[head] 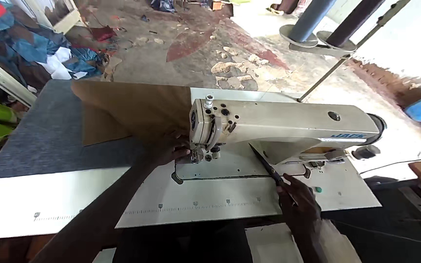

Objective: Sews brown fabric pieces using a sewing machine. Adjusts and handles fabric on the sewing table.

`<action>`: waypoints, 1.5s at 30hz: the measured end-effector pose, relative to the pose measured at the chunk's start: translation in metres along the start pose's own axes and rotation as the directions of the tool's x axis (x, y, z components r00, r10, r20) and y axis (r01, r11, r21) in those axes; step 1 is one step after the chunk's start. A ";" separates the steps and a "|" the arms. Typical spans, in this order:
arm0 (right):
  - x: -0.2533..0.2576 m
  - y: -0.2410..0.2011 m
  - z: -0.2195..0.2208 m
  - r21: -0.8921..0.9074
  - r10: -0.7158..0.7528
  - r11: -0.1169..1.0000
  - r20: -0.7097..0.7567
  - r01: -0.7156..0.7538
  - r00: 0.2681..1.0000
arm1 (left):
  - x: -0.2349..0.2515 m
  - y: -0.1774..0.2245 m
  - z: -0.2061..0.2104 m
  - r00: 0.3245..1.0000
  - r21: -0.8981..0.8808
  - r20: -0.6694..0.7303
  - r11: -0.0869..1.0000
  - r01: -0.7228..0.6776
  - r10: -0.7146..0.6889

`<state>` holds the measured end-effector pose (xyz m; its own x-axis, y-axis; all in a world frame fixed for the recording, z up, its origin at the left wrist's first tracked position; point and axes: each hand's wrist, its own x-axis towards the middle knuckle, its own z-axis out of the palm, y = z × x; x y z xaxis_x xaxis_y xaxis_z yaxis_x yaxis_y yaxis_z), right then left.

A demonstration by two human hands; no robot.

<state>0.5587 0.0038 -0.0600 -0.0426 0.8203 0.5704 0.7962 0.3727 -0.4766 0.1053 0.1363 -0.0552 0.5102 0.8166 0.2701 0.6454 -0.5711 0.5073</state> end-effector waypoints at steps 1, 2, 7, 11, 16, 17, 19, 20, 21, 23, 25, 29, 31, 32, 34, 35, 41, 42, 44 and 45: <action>-0.003 -0.004 0.002 0.003 0.015 1.000 -0.010 -0.015 1.000 | 0.000 -0.002 0.002 1.000 -0.011 -0.007 1.000 0.006 -0.006; -0.004 -0.007 0.001 0.007 0.025 1.000 -0.021 -0.025 0.999 | 0.000 -0.002 0.003 1.000 -0.042 -0.026 0.999 0.008 -0.009; 0.003 -0.003 -0.017 -0.031 0.123 0.992 0.089 -0.120 0.988 | 0.001 -0.003 0.007 0.996 -0.081 -0.072 0.996 0.044 -0.050; 0.004 -0.001 -0.027 -0.124 0.234 0.971 0.310 -0.205 0.921 | 0.002 0.000 0.008 0.985 -0.080 -0.160 0.996 0.047 -0.060; 0.008 -0.010 -0.040 -0.132 0.273 0.962 0.441 -0.239 0.855 | 0.003 0.002 0.015 0.964 0.055 -0.244 0.991 0.120 -0.103; 0.010 -0.011 -0.041 -0.127 0.283 0.959 0.461 -0.253 0.841 | 0.002 0.001 0.016 0.961 0.079 -0.248 0.986 0.149 -0.125; 0.012 -0.007 -0.043 -0.124 0.306 0.951 0.496 -0.282 0.813 | 0.002 -0.003 0.019 0.954 0.073 -0.263 0.983 0.168 -0.144; 0.014 -0.005 -0.044 -0.136 0.325 0.945 0.516 -0.299 0.793 | 0.002 -0.002 0.019 0.954 0.061 -0.258 0.983 0.175 -0.154; 0.014 -0.002 -0.046 -0.160 0.350 0.936 0.528 -0.314 0.774 | 0.003 -0.003 0.020 0.953 0.054 -0.258 0.982 0.181 -0.161; 0.012 0.003 -0.047 -0.207 0.388 0.921 0.540 -0.329 0.747 | 0.003 -0.004 0.021 0.950 0.064 -0.265 0.979 0.191 -0.168; 0.012 0.007 -0.047 -0.246 0.429 0.903 0.540 -0.352 0.724 | 0.003 -0.006 0.022 0.949 0.070 -0.279 0.983 0.171 -0.145; 0.015 0.003 -0.047 -0.278 0.484 0.874 0.544 -0.398 0.685 | 0.003 -0.003 0.020 0.949 0.067 -0.278 0.983 0.171 -0.146; 0.014 -0.001 -0.047 -0.259 0.495 0.867 0.538 -0.426 0.682 | 0.003 -0.004 0.020 0.947 0.068 -0.282 0.982 0.176 -0.150; 0.014 -0.003 -0.045 -0.246 0.497 0.866 0.531 -0.436 0.687 | 0.003 -0.004 0.019 0.947 0.067 -0.281 0.981 0.182 -0.157; 0.014 -0.008 -0.044 -0.180 0.454 0.887 0.509 -0.425 0.732 | 0.002 -0.004 0.020 0.944 0.067 -0.292 0.982 0.179 -0.152; 0.016 -0.008 -0.047 -0.121 0.403 0.911 0.474 -0.395 0.783 | 0.002 -0.005 0.021 0.943 0.064 -0.299 0.983 0.172 -0.145; 0.139 0.000 -0.106 -0.186 0.218 0.951 -0.160 -0.247 0.963 | 0.001 -0.003 0.017 0.950 0.081 -0.273 0.980 0.180 -0.152; 0.169 0.018 -0.117 -0.248 0.259 0.925 -0.144 -0.288 0.955 | 0.002 -0.003 0.017 0.952 0.093 -0.267 0.980 0.178 -0.148; 0.223 0.044 -0.121 -0.431 0.376 0.818 -0.098 -0.380 0.921 | 0.003 -0.003 0.018 0.956 0.118 -0.248 0.974 0.193 -0.159; 0.244 0.042 -0.120 -0.513 0.475 0.743 -0.048 -0.430 0.879 | 0.004 -0.002 0.018 0.957 0.129 -0.231 0.969 0.211 -0.177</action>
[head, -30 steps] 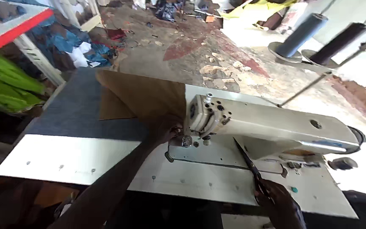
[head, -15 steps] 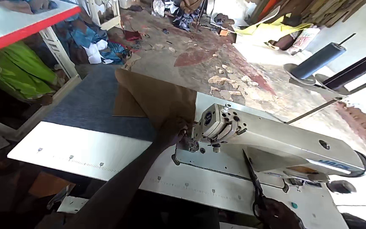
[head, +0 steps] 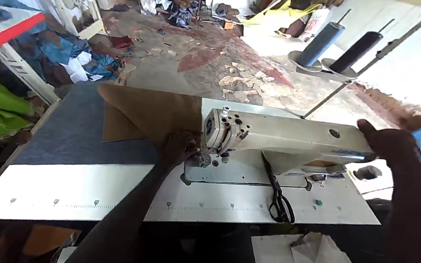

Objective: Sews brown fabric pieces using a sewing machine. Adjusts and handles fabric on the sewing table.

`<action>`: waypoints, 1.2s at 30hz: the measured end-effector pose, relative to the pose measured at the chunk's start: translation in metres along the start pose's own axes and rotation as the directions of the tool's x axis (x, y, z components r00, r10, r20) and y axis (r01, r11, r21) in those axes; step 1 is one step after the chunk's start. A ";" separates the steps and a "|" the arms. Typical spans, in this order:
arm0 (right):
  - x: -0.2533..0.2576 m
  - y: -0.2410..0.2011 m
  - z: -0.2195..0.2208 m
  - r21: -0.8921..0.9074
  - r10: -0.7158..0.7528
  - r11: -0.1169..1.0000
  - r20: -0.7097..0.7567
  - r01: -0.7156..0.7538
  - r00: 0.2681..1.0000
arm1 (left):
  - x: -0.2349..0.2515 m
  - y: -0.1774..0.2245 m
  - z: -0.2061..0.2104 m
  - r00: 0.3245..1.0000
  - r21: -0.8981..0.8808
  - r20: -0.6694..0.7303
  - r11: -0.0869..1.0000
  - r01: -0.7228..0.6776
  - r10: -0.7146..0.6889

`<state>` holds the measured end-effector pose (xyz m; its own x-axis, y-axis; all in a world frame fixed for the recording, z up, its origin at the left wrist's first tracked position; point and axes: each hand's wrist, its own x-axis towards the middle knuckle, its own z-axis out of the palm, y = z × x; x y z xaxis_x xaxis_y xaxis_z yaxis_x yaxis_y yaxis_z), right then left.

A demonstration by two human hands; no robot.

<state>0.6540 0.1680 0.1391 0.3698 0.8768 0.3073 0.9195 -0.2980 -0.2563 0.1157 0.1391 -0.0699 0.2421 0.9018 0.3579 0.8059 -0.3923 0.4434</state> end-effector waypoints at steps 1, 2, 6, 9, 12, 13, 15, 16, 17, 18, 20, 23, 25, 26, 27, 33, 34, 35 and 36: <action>0.004 -0.022 -0.012 -0.083 0.080 0.994 0.142 -0.069 0.987 | 0.001 0.001 -0.001 1.000 0.010 0.020 1.000 0.022 -0.023; -0.002 -0.052 -0.033 -0.145 0.184 0.979 0.338 -0.142 0.923 | 0.001 0.002 -0.002 0.999 0.015 0.034 0.999 0.037 -0.037; -0.018 -0.031 -0.018 0.242 0.055 0.963 0.259 -0.120 0.964 | 0.001 0.001 0.000 0.999 -0.022 -0.008 0.999 0.034 -0.034; -0.017 0.049 0.067 0.727 0.067 0.684 -0.141 0.057 0.988 | 0.001 -0.002 0.000 0.999 -0.050 -0.003 0.998 0.040 -0.041; -0.025 0.066 0.085 0.820 0.147 0.569 -0.167 0.054 0.975 | 0.004 0.001 0.000 0.998 -0.043 -0.014 0.997 0.061 -0.062; -0.019 0.066 0.075 0.788 0.132 0.616 -0.096 -0.006 0.987 | 0.004 0.001 -0.001 0.998 -0.041 -0.014 0.997 0.062 -0.063; 0.001 0.059 0.049 0.625 0.095 0.776 0.024 -0.089 0.995 | 0.003 0.004 -0.004 0.997 -0.036 0.014 0.997 0.073 -0.072; 0.011 0.055 0.044 0.567 0.083 0.818 0.047 -0.095 0.995 | 0.004 0.005 -0.004 0.997 -0.026 0.018 0.996 0.081 -0.081; 0.016 0.055 0.044 0.567 0.068 0.820 0.048 -0.083 0.997 | 0.005 0.005 -0.005 0.996 -0.024 0.022 0.996 0.084 -0.083; 0.012 0.057 0.052 0.622 0.059 0.782 0.001 -0.047 0.998 | 0.005 0.004 -0.005 0.996 -0.026 0.025 0.996 0.086 -0.085; -0.008 0.060 0.082 0.782 0.069 0.612 -0.199 0.117 0.978 | 0.007 -0.001 -0.003 0.997 -0.030 0.004 0.997 0.075 -0.075; -0.032 0.073 0.115 0.865 0.120 0.466 -0.271 0.187 0.955 | 0.010 -0.017 -0.002 0.995 -0.015 -0.050 0.996 0.082 -0.083; -0.031 0.077 0.097 0.822 0.067 0.556 -0.194 0.125 0.979 | 0.012 -0.027 -0.007 0.993 -0.023 -0.066 0.995 0.097 -0.098; -0.028 0.072 0.079 0.766 0.063 0.638 -0.144 0.070 0.988 | 0.013 -0.031 -0.009 0.992 -0.028 -0.076 0.995 0.098 -0.100; -0.025 0.062 0.061 0.709 0.090 0.705 -0.085 -0.003 0.992 | 0.013 -0.033 -0.011 0.992 -0.025 -0.083 0.995 0.092 -0.093; -0.037 0.052 0.105 0.745 0.152 0.628 -0.401 0.225 0.903 | 0.015 -0.043 -0.014 0.983 -0.044 -0.112 0.989 0.141 -0.145; -0.041 0.055 0.117 0.811 0.174 0.526 -0.398 0.257 0.901 | 0.015 -0.048 -0.017 0.979 -0.039 -0.122 0.986 0.162 -0.165; -0.045 0.056 0.122 0.863 0.179 0.428 -0.372 0.268 0.911 | 0.017 -0.054 -0.020 0.976 -0.030 -0.129 0.984 0.174 -0.176; -0.048 0.058 0.120 0.888 0.159 0.382 -0.335 0.255 0.928 | 0.017 -0.061 -0.024 0.975 -0.029 -0.134 0.984 0.173 -0.176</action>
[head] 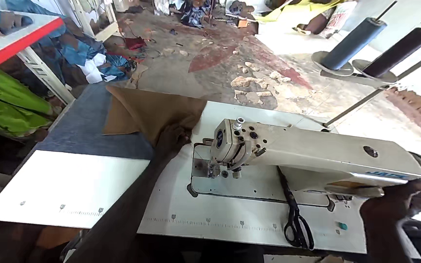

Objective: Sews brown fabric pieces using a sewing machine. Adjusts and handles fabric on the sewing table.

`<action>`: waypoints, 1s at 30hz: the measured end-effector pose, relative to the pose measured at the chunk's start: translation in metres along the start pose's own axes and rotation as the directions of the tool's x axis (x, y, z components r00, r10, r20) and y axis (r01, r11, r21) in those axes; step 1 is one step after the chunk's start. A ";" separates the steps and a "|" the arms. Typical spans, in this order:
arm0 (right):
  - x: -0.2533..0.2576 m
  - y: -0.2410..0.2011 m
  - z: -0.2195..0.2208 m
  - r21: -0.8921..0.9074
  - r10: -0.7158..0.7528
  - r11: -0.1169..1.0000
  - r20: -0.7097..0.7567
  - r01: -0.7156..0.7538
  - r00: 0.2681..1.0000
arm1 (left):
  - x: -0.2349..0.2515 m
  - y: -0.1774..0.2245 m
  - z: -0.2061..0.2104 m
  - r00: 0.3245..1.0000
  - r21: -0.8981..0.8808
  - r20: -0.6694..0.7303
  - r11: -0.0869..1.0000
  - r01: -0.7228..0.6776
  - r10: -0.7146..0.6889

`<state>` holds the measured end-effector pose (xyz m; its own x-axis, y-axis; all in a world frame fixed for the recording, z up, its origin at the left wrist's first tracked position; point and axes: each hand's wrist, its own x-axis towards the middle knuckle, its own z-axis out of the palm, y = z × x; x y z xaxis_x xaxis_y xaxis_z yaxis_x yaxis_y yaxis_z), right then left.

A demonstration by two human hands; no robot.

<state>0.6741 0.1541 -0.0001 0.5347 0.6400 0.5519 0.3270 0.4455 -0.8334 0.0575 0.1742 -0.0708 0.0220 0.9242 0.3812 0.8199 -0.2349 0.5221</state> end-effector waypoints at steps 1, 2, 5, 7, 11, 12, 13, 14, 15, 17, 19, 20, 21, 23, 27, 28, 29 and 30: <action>0.004 -0.005 -0.007 -0.052 0.040 0.998 0.045 -0.037 0.998 | 0.001 -0.007 -0.003 1.000 0.000 -0.006 1.000 -0.012 0.012; 0.012 -0.016 -0.013 -0.198 0.082 0.978 0.095 -0.061 0.992 | 0.002 -0.013 -0.006 1.000 0.000 -0.010 1.000 -0.022 0.022; 0.058 -0.063 -0.012 -0.657 0.255 0.752 0.213 -0.055 0.943 | 0.001 -0.015 -0.011 1.000 -0.018 0.013 1.000 -0.017 0.017; 0.074 -0.088 0.000 -0.762 0.339 0.647 0.237 -0.043 0.910 | 0.001 -0.016 -0.011 1.000 -0.040 -0.002 0.999 -0.026 0.026; 0.014 -0.100 -0.004 -0.658 -0.047 0.729 0.223 0.186 0.974 | -0.007 -0.013 -0.016 1.000 -0.139 0.014 0.990 -0.004 0.006; -0.021 -0.101 -0.005 -0.603 -0.151 0.752 0.237 0.268 0.960 | -0.013 -0.011 -0.020 1.000 -0.176 0.021 0.984 0.005 -0.001; -0.062 -0.101 -0.004 -0.566 -0.209 0.752 0.280 0.337 0.937 | -0.019 -0.010 -0.024 1.000 -0.211 0.027 0.978 0.007 -0.001; -0.105 -0.097 -0.003 -0.532 -0.204 0.752 0.374 0.389 0.905 | -0.026 -0.010 -0.029 0.999 -0.253 0.034 0.968 0.008 0.001; -0.145 -0.090 -0.004 -0.511 -0.125 0.759 0.495 0.404 0.860 | -0.033 -0.010 -0.032 0.999 -0.278 0.046 0.960 0.013 0.000; -0.212 -0.078 -0.003 -0.528 0.092 0.780 0.627 0.335 0.773 | -0.044 -0.009 -0.036 0.998 -0.311 0.057 0.950 0.001 0.017; -0.246 -0.069 -0.004 -0.561 0.143 0.770 0.617 0.305 0.774 | -0.052 -0.005 -0.038 0.997 -0.332 0.065 0.943 -0.015 0.038; -0.249 -0.071 -0.005 -0.572 0.140 0.765 0.597 0.296 0.790 | -0.054 -0.003 -0.039 0.997 -0.344 0.058 0.939 -0.019 0.042; -0.246 -0.078 -0.007 -0.596 0.151 0.750 0.576 0.286 0.803 | -0.055 -0.001 -0.040 0.998 -0.349 0.051 0.937 -0.021 0.042; -0.234 -0.091 -0.011 -0.683 0.252 0.682 0.555 0.262 0.793 | -0.058 0.001 -0.040 0.998 -0.369 0.056 0.930 0.003 0.019; -0.196 -0.114 -0.014 -0.796 0.642 0.605 0.472 -0.023 0.604 | -0.059 -0.002 -0.037 0.999 -0.407 0.041 0.913 0.026 -0.010; -0.196 -0.121 -0.012 -0.741 0.685 0.647 0.461 -0.180 0.564 | -0.058 -0.002 -0.036 0.999 -0.413 0.038 0.911 0.017 -0.001; -0.200 -0.126 -0.010 -0.613 0.721 0.684 0.485 -0.395 0.495 | -0.057 -0.001 -0.037 0.999 -0.409 0.038 0.912 0.012 0.004; -0.209 -0.132 -0.008 -0.466 0.752 0.642 0.539 -0.609 0.379 | -0.058 -0.001 -0.037 0.999 -0.392 0.033 0.920 0.003 0.011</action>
<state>0.5257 -0.0433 -0.0054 0.0284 0.9154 -0.4015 0.2471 -0.3957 -0.8845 0.0342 0.1102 -0.0650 0.0502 0.9310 0.3616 0.5303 -0.3316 0.7803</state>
